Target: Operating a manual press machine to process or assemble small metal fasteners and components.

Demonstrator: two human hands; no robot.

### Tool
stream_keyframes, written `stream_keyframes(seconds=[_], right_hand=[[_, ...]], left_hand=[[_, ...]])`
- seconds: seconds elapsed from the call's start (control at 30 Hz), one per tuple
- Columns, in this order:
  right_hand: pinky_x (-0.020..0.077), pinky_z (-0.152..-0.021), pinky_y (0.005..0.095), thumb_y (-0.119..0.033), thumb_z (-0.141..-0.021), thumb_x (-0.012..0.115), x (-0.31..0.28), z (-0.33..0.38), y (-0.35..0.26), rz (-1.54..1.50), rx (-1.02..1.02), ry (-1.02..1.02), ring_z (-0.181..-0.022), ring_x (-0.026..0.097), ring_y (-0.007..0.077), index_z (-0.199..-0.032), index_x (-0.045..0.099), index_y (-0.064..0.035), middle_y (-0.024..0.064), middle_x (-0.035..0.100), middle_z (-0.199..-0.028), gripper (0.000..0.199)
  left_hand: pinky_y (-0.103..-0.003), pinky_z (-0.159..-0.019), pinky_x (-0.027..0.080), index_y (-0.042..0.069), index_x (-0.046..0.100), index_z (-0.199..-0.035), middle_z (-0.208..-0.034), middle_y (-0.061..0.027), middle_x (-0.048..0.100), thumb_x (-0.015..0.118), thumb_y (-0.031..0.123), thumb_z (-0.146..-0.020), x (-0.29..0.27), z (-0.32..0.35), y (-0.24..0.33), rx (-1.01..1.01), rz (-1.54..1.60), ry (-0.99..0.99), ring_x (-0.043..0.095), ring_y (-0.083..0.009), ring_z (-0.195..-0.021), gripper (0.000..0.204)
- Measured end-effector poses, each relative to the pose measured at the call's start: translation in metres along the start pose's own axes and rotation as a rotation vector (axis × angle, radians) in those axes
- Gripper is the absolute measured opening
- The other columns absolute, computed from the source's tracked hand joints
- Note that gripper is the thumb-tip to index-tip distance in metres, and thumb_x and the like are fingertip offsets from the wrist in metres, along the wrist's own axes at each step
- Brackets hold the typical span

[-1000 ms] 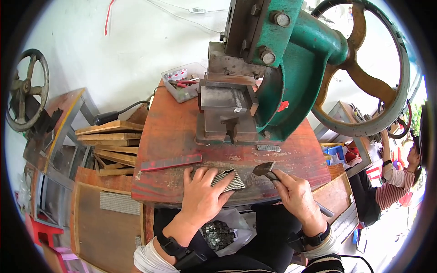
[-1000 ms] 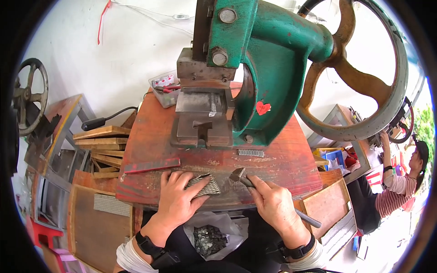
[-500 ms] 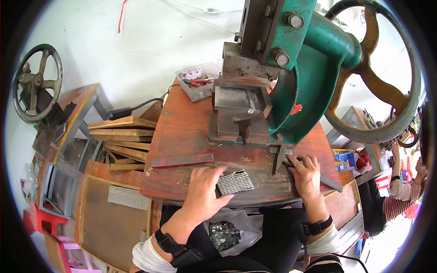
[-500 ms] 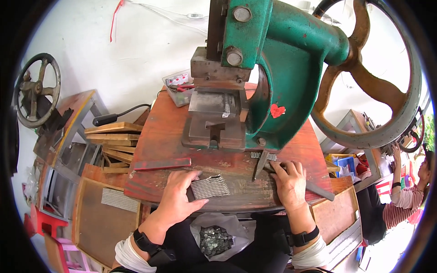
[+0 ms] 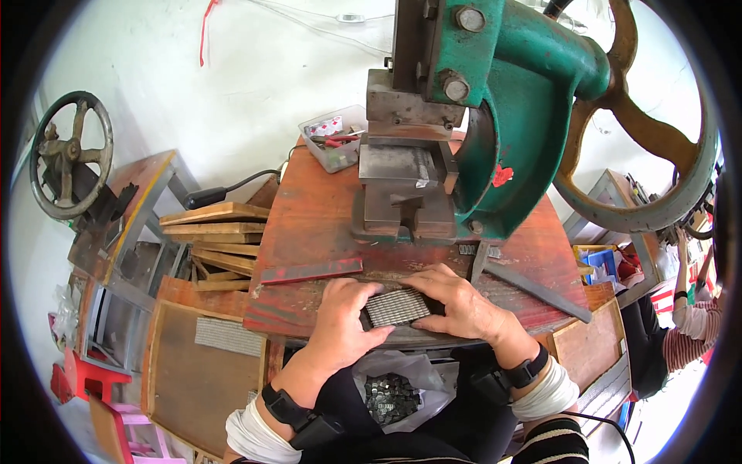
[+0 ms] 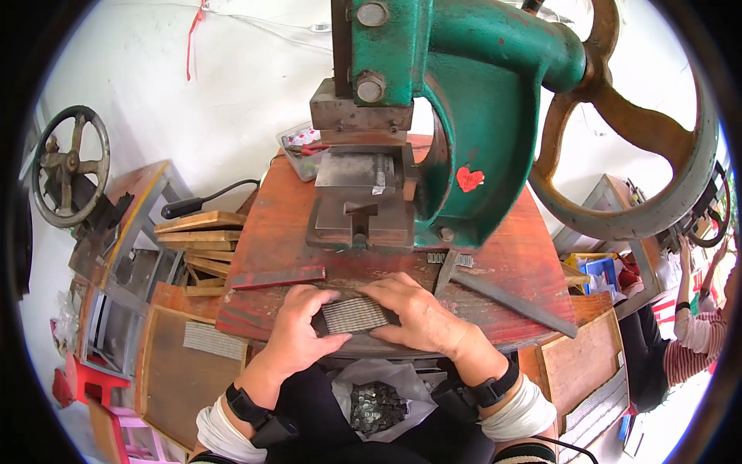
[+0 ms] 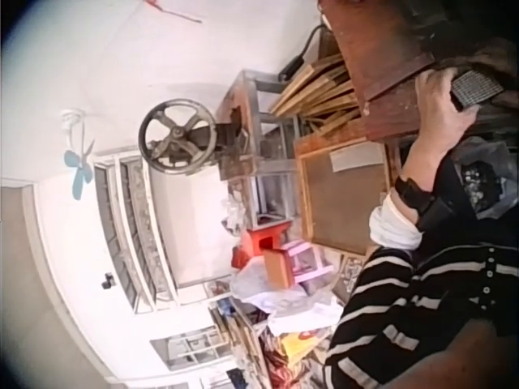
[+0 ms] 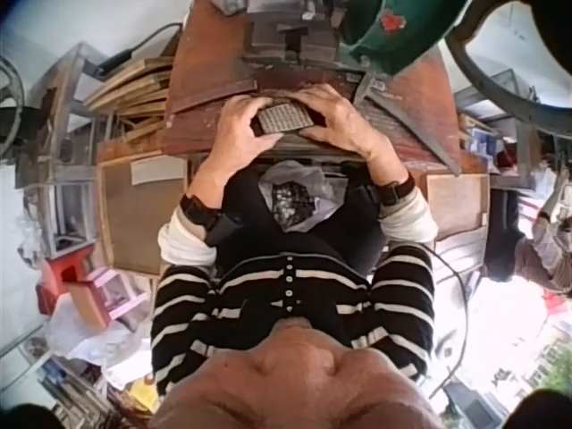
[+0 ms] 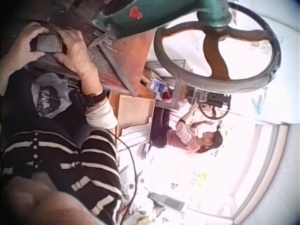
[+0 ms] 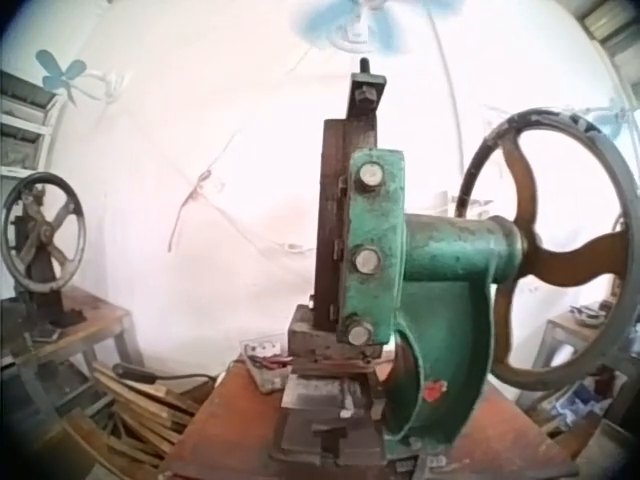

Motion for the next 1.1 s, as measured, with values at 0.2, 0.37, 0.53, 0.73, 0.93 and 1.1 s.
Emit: stream_keyframes(seconds=[0.2, 0.37, 0.53, 0.73, 0.93, 1.1], right_hand=[[0.0482, -0.098, 0.0342, -0.006, -0.067, 0.083, -0.017, 0.005, 0.003, -0.355, 0.279, 0.105, -0.107, 0.062, 0.0188, -0.142, 0.042, -0.0015, 0.0112, 0.064, -0.114, 0.086], [0.0483, -0.098, 0.035, -0.002, -0.065, 0.082, -0.035, 0.008, -0.014, -0.53, 0.352, 0.235, -0.107, 0.062, 0.0182, -0.146, 0.034, -0.0011, 0.0112, 0.065, -0.113, 0.093], [0.0511, -0.091, 0.0332, -0.012, -0.067, 0.083, -0.053, 0.016, -0.018, -0.502, 0.393, 0.307, -0.097, 0.066, 0.0165, -0.143, 0.039, -0.0015, 0.0148, 0.07, -0.104, 0.089], [0.0516, -0.089, 0.0329, -0.013, -0.066, 0.084, -0.058, 0.013, -0.023, -0.5, 0.398, 0.286, -0.096, 0.066, 0.0158, -0.142, 0.041, -0.0011, 0.0154, 0.07, -0.102, 0.087], [0.0519, -0.085, 0.0316, -0.013, -0.067, 0.084, -0.06, 0.009, -0.025, -0.479, 0.399, 0.267, -0.091, 0.065, 0.0147, -0.142, 0.042, -0.0018, 0.0146, 0.07, -0.102, 0.087], [0.0516, -0.085, 0.0314, -0.011, -0.067, 0.084, -0.058, 0.004, -0.028, -0.528, 0.395, 0.253, -0.09, 0.064, 0.014, -0.142, 0.042, -0.0022, 0.0142, 0.07, -0.103, 0.086]], left_hand=[[-0.031, -0.095, 0.047, -0.005, 0.057, -0.124, -0.115, -0.0106, 0.064, 0.085, 0.009, -0.069, 0.011, -0.006, -0.021, -0.274, 0.722, -0.094, 0.06, -0.0163, -0.105, 0.063], [-0.031, -0.097, 0.047, -0.006, 0.053, -0.128, -0.116, -0.0103, 0.062, 0.081, 0.001, -0.074, 0.011, -0.015, -0.008, -0.393, 1.091, -0.121, 0.06, -0.0161, -0.107, 0.062], [-0.031, -0.1, 0.047, -0.007, 0.051, -0.13, -0.118, -0.0103, 0.06, 0.079, -0.003, -0.075, 0.015, -0.022, 0.005, -0.441, 1.21, -0.18, 0.059, -0.0161, -0.109, 0.062], [-0.032, -0.096, 0.049, -0.009, 0.05, -0.13, -0.12, -0.0132, 0.058, 0.075, -0.006, -0.072, 0.011, -0.023, 0.01, -0.456, 1.197, -0.172, 0.058, -0.0184, -0.111, 0.063], [-0.031, -0.101, 0.046, -0.007, 0.05, -0.131, -0.119, -0.0107, 0.06, 0.078, -0.004, -0.075, 0.008, -0.025, 0.011, -0.419, 1.224, -0.177, 0.059, -0.0159, -0.109, 0.062], [-0.031, -0.1, 0.047, -0.008, 0.05, -0.131, -0.118, -0.0116, 0.06, 0.078, -0.003, -0.075, 0.007, -0.022, 0.006, -0.442, 1.195, -0.17, 0.059, -0.0161, -0.108, 0.062]])
Point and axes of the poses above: each hand's wrist, its own z-axis away from the middle knuckle, its own x-axis out of the palm, y = z × x, the point moved 8 cm from there along -z, towards the middle knuckle
